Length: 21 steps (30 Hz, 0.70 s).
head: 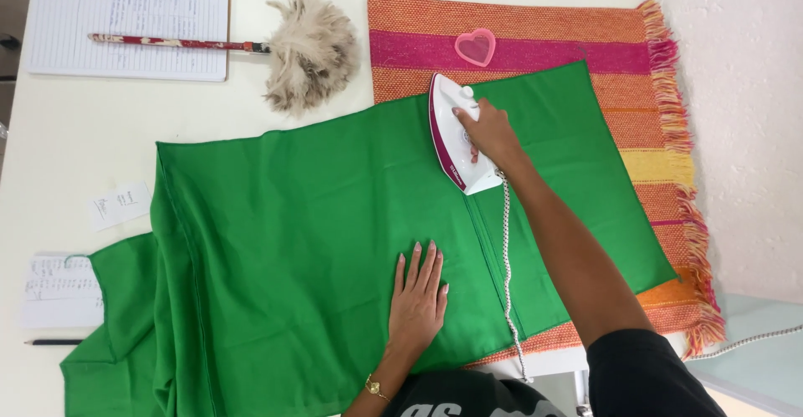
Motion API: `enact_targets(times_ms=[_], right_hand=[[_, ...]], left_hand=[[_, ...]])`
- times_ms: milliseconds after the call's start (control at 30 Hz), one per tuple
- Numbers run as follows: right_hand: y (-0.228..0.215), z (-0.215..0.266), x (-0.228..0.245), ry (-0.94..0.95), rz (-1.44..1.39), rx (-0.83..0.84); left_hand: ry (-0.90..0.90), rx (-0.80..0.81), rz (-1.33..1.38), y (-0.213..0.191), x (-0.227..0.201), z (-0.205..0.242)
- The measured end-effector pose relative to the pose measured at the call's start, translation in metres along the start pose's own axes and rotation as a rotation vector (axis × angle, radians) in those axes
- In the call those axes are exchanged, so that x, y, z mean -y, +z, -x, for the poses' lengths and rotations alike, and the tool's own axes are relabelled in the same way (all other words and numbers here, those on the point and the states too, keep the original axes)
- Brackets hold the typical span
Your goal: Plugging in an iron, laying out green fabric on an ironing mat, and ironing the fabric.
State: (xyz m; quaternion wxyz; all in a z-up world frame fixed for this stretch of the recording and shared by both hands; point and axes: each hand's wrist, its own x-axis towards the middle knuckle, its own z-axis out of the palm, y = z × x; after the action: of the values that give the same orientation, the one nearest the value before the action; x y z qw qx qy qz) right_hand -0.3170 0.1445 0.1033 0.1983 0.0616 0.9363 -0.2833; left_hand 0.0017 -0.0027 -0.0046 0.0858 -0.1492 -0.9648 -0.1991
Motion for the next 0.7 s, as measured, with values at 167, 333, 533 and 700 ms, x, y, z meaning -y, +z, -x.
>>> enact_targets(times_ms=[167, 333, 533, 700], right_hand=[[-0.002, 0.008, 0.001, -0.008, 0.012, 0.047], [0.010, 0.021, -0.003, -0.004, -0.039, -0.019], [0.006, 0.101, -0.022, 0.064, -0.008, 0.038], [0.021, 0.157, -0.084, 0.103, 0.045, 0.047]], left_hand=[[0.003, -0.008, -0.003, 0.004, 0.001, -0.001], [0.012, -0.021, -0.007, 0.003, 0.002, -0.001], [0.019, -0.051, 0.082, 0.000, 0.002, -0.002], [0.028, -0.053, 0.099, 0.003, 0.003, -0.001]])
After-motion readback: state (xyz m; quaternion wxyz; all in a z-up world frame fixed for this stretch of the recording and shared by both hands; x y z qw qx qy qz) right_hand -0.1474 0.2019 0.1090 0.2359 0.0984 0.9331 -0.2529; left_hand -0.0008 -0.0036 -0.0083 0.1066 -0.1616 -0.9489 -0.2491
